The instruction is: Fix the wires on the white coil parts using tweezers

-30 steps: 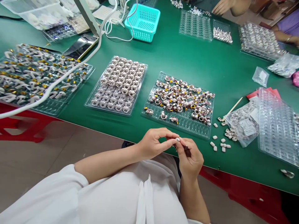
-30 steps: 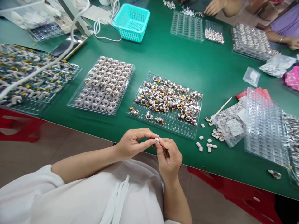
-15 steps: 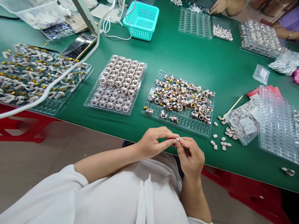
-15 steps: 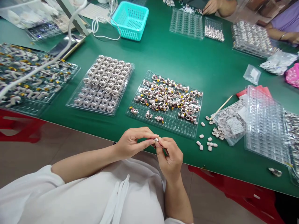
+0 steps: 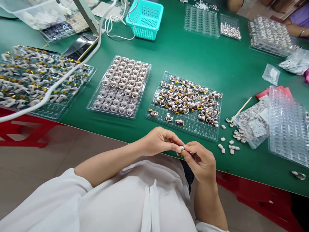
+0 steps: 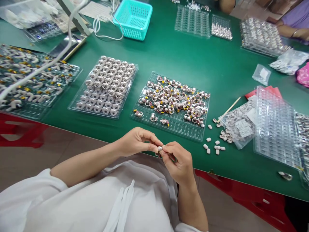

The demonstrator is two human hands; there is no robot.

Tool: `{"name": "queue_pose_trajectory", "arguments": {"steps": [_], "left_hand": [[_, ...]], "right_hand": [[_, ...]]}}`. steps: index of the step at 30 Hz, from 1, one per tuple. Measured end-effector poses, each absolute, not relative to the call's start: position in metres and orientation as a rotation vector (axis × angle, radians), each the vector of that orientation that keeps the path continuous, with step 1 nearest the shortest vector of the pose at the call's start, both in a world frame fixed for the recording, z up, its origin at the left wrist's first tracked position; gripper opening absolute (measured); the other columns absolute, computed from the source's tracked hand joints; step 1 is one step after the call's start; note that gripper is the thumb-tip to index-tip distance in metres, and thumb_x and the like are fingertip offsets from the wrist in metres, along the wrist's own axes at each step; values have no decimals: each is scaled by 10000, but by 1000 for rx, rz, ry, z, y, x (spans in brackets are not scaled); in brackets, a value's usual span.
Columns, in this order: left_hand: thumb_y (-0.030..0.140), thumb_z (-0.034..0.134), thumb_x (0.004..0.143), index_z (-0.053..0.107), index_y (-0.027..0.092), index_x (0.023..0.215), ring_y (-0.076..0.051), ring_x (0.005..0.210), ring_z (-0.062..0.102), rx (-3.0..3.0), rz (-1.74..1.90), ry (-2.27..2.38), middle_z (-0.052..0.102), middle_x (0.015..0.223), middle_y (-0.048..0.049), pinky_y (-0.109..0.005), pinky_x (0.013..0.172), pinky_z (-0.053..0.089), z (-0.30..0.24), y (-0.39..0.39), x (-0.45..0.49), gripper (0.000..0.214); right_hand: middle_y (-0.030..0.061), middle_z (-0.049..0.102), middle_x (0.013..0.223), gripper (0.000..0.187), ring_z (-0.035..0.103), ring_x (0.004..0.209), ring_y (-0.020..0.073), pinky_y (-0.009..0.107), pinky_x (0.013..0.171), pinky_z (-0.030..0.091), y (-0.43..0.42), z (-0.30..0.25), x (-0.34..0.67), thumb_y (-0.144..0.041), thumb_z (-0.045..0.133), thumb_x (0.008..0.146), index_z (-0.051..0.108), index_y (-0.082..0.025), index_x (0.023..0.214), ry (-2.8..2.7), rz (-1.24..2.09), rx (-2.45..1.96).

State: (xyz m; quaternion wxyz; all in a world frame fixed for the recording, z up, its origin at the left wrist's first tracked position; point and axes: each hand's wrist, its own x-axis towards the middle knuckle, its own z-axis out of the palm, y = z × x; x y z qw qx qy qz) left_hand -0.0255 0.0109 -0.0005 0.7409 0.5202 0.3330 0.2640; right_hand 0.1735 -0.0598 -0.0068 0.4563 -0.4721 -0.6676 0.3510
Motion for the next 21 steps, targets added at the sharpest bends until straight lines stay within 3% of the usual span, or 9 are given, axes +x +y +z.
{"name": "queue_pose_trajectory", "arguments": {"steps": [11,21], "left_hand": [[270,914,617,783,114,762,-201,718,768,905,487,654,798,752,-83,-321,744,641,-8,12,-28,250],[240,868,683,800,119,821,-201,746,764,983,592,792,806,784,-86,-307,755,629,2,7,-25,196]], "right_hand": [[29,707,818,253,663,697,146,240,529,505,-65,-10,171,-24,665,845,698,-229,990,-1626,971,-1046],[46,711,855,217,681,742,168,267,552,542,-69,-16,163,-68,667,864,712,-229,1003,-1514,813,-1171]]}}
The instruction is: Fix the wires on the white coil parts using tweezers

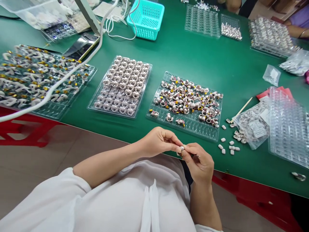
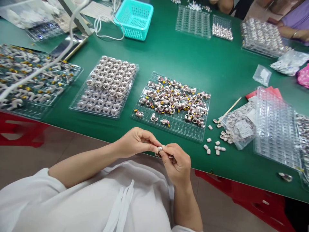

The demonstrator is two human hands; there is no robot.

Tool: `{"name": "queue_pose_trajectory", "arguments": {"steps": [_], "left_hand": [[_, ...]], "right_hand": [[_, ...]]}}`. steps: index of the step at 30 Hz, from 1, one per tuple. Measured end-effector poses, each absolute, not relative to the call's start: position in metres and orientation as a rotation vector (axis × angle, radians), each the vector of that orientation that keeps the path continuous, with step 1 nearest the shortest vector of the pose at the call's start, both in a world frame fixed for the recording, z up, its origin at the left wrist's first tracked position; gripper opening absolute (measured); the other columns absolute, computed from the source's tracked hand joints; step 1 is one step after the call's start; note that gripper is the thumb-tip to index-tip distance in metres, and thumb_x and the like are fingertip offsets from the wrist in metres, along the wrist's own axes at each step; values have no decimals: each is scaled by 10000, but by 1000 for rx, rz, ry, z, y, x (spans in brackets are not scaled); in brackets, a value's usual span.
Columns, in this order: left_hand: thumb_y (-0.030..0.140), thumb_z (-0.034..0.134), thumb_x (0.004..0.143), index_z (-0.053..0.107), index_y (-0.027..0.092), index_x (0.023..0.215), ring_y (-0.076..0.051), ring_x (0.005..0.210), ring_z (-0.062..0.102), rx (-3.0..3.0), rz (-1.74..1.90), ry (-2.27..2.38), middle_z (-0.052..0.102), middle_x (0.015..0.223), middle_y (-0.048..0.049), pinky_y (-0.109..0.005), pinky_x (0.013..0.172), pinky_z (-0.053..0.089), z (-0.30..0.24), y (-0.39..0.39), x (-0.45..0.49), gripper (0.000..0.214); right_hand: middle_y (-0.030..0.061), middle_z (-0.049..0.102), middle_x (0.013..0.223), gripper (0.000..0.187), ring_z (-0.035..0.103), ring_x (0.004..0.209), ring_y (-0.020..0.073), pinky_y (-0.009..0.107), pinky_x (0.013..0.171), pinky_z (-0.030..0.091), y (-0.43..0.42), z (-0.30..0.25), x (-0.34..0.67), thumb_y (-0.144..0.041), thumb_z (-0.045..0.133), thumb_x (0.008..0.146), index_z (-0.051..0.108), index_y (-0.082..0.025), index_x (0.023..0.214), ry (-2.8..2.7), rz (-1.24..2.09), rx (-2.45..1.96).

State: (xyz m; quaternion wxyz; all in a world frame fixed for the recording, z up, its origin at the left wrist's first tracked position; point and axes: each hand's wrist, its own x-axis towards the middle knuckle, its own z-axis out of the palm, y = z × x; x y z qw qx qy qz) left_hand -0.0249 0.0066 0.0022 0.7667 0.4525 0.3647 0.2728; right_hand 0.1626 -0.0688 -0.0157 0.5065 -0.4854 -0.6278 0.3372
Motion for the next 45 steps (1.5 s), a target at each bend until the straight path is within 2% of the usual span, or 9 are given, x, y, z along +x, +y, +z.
{"name": "queue_pose_trajectory", "arguments": {"steps": [8,16,22,26,38,45], "left_hand": [[240,797,761,821,133,886,-205,745,757,1152,670,871,809,809,-89,-290,716,615,9,-1,-22,165],[160,834,696,805,128,819,-172,711,751,999,601,797,802,758,-65,-261,706,605,7,3,-26,130],[189,903,613,742,124,809,-173,668,753,889,432,674,790,721,-45,-269,664,614,4,14,-30,262],[205,903,630,738,117,784,-171,670,758,844,396,614,786,714,-50,-271,681,621,3,14,-31,243],[164,902,622,743,111,748,-148,661,750,816,355,611,785,705,-44,-231,672,607,3,14,-34,210],[193,897,652,734,108,833,-134,676,730,859,463,612,768,725,-29,-241,685,585,6,21,-27,257]], "right_hand": [[42,710,907,232,688,749,166,285,585,575,-72,-20,156,-84,663,877,702,-253,1031,-1508,674,-1237],[50,717,888,227,680,715,162,271,553,552,-73,-18,163,-85,661,877,705,-243,1035,-1538,826,-1174],[43,717,862,274,679,713,153,249,543,540,-75,-14,163,-46,657,870,725,-246,1046,-1499,1011,-1076],[41,705,852,289,638,651,130,227,497,496,-76,-14,164,-18,663,853,729,-242,1023,-1502,1056,-1057],[20,700,838,391,628,680,136,239,535,491,-79,-19,163,32,662,825,717,-277,1057,-1501,1083,-1016],[25,691,863,316,627,667,127,242,532,494,-72,-14,160,-23,641,875,726,-261,1064,-1403,1016,-1126]]}}
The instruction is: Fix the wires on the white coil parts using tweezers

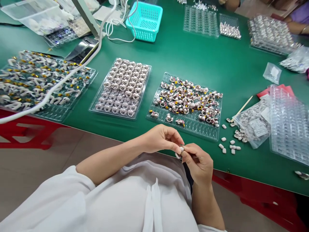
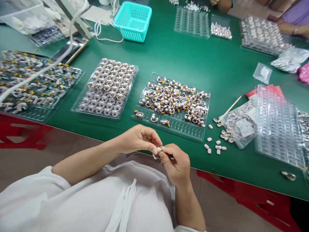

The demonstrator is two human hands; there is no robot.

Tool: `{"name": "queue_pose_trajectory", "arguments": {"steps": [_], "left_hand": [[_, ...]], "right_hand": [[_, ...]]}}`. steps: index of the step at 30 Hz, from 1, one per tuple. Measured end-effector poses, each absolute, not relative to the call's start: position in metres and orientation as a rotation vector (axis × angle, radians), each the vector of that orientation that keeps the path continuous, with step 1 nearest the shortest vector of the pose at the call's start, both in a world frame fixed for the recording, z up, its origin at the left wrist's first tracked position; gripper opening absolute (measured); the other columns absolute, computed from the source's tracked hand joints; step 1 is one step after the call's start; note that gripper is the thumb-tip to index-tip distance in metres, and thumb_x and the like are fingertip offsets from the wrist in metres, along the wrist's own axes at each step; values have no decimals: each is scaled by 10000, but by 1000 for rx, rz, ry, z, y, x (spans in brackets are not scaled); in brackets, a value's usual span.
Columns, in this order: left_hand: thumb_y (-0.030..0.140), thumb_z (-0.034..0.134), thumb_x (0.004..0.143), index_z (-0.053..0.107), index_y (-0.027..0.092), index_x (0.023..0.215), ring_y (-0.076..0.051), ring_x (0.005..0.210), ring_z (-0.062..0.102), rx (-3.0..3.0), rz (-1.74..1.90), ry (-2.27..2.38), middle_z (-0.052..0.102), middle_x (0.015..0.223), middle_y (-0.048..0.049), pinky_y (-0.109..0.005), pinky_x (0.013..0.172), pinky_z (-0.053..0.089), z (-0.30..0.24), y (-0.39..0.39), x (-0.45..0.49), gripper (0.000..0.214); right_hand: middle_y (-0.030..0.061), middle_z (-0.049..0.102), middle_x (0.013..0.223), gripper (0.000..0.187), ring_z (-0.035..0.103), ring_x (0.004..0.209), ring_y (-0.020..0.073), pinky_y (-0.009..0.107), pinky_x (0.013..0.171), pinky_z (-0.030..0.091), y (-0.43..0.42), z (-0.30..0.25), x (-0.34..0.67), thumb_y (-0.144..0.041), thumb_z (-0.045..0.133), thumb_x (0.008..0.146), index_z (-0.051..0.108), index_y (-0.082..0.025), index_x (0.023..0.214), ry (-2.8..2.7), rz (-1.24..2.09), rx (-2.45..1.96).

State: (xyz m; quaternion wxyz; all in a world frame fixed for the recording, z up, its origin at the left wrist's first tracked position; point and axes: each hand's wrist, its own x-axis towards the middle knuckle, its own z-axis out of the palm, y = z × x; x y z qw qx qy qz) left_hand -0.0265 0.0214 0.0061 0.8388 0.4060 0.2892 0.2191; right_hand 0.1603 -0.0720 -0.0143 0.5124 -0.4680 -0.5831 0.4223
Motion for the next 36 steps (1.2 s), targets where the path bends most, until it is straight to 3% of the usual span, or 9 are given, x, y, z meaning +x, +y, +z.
{"name": "queue_pose_trajectory", "arguments": {"steps": [6,10,17,21,25,30,36], "left_hand": [[303,867,718,726,118,991,-117,722,707,914,426,595,763,851,-41,-236,693,563,2,28,-25,358],[357,825,771,727,126,1044,-113,699,700,976,280,555,759,821,-35,-243,710,570,2,31,-29,371],[219,732,822,719,117,969,-121,706,705,1160,217,470,751,774,-29,-228,701,564,8,37,-27,179],[159,641,848,735,124,957,-150,757,700,1676,392,567,764,835,-63,-233,690,548,19,34,-27,149],[74,558,899,721,154,1056,-162,835,695,2093,764,392,775,888,-89,-256,770,552,34,28,-32,240],[83,547,913,707,217,1107,-185,874,712,2191,883,295,784,1001,-112,-307,781,576,39,25,-33,285],[122,538,931,708,220,1129,-178,852,719,2150,868,434,790,937,-100,-300,792,580,31,22,-30,278]], "right_hand": [[44,700,984,383,670,823,150,241,602,541,-64,-5,173,-9,648,862,693,-271,1137,-1613,722,-1181],[76,707,1032,482,674,880,171,292,709,571,-61,-4,182,12,628,858,638,-256,1259,-1920,455,-1043],[138,744,1000,442,678,841,219,345,695,582,-54,0,174,-56,645,873,610,-150,1304,-2169,-31,-907],[111,721,1008,401,679,858,198,330,706,582,-60,0,170,-48,618,879,650,-205,1247,-2004,108,-1014],[55,680,988,324,656,796,151,246,563,514,-69,0,170,-70,620,885,705,-276,1121,-1503,400,-1257],[49,653,983,199,617,744,138,245,523,436,-71,5,170,-157,613,913,734,-263,1030,-1297,695,-1305],[48,639,923,127,533,637,109,239,487,375,-64,13,174,-204,613,916,719,-222,983,-1400,887,-1306]]}}
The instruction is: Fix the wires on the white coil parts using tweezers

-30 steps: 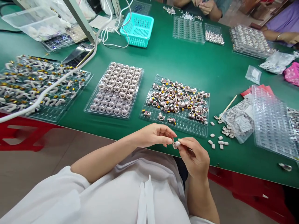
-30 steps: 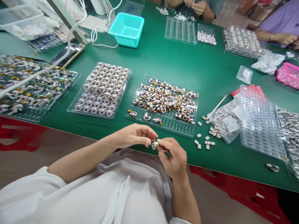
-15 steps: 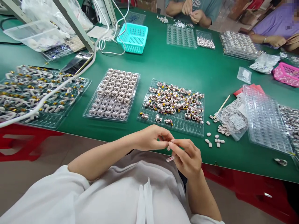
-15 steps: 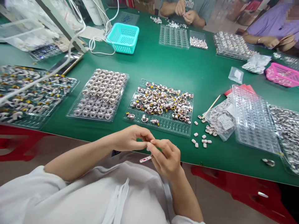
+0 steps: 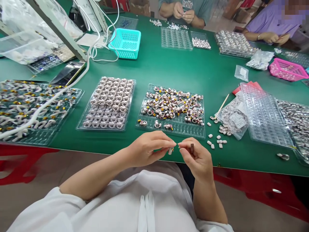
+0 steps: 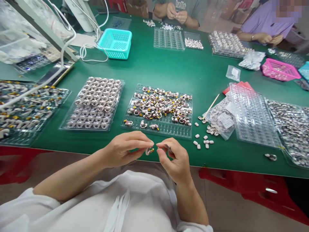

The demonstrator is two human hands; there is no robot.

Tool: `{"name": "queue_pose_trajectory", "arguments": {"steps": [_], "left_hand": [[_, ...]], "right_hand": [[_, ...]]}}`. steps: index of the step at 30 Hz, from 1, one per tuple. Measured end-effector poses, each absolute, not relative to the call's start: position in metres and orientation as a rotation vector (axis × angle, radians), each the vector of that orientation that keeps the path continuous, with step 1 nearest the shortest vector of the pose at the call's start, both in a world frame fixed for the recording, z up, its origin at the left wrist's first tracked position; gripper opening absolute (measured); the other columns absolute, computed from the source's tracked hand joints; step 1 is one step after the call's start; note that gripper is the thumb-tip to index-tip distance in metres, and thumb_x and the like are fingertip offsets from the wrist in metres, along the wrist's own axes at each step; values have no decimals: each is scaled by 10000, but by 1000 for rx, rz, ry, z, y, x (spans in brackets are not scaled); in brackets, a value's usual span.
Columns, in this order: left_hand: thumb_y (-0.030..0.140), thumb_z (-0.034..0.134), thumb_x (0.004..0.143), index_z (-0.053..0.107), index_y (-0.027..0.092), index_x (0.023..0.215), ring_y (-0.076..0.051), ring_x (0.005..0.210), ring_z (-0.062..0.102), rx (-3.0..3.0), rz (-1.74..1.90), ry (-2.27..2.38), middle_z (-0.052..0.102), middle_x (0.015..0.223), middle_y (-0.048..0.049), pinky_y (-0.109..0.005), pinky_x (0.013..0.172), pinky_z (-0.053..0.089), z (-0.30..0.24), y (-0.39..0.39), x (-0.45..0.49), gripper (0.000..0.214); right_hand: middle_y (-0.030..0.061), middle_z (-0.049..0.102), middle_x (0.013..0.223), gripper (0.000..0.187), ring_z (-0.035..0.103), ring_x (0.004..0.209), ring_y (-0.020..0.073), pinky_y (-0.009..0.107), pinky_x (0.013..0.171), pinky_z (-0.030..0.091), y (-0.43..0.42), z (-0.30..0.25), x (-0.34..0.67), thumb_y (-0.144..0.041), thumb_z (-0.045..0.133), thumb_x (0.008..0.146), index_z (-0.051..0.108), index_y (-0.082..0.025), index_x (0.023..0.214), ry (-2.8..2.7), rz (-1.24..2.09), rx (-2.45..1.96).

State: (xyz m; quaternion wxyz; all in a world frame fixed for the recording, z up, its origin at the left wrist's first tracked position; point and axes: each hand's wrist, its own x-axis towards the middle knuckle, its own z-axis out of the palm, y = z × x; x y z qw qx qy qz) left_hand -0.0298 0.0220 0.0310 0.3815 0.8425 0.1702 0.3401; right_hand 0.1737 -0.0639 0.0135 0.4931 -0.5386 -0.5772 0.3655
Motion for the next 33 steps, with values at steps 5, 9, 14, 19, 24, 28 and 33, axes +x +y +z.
{"name": "queue_pose_trajectory", "arguments": {"steps": [5,9,14,19,24,28,33], "left_hand": [[102,582,907,717,202,1106,-158,858,732,2133,980,496,787,991,-105,-247,760,596,26,16,-26,261],[95,607,888,735,201,1055,-144,815,751,2048,1004,612,802,925,-65,-214,742,593,25,13,-22,236],[90,615,869,750,171,1009,-141,790,757,1935,1023,724,804,897,-61,-205,745,598,22,9,-16,211],[125,602,887,750,183,1010,-169,876,770,1966,1063,805,806,981,-78,-241,812,617,17,5,-11,202],[130,590,897,730,192,1018,-164,883,775,2055,1071,813,806,987,-61,-220,828,612,15,5,-10,195],[176,587,900,691,223,1054,-174,896,775,2171,1062,785,798,1027,-38,-216,845,602,8,8,-12,192],[230,581,910,656,259,1140,-174,855,767,2238,1101,749,783,1002,-25,-214,830,597,-3,9,-8,244]], "right_hand": [[4,616,809,53,516,630,101,225,495,347,-55,17,170,-208,640,879,687,-204,902,-1557,905,-1384],[-2,607,800,65,507,618,97,212,483,354,-53,15,166,-219,643,868,670,-197,923,-1539,859,-1403],[4,618,801,38,531,652,110,216,536,415,-53,8,160,-195,617,879,647,-201,903,-1574,699,-1407],[31,658,846,166,573,690,137,253,616,496,-51,1,152,-134,573,880,656,-206,1004,-1608,436,-1413],[56,674,856,203,637,763,160,264,658,537,-51,0,147,-103,533,869,680,-208,962,-1523,370,-1423],[41,702,815,156,644,700,142,237,624,527,-53,0,145,-154,557,844,699,-203,885,-1381,498,-1448],[12,676,724,125,592,611,118,207,540,455,-58,-5,138,-192,588,798,713,-193,807,-1176,575,-1521]]}}
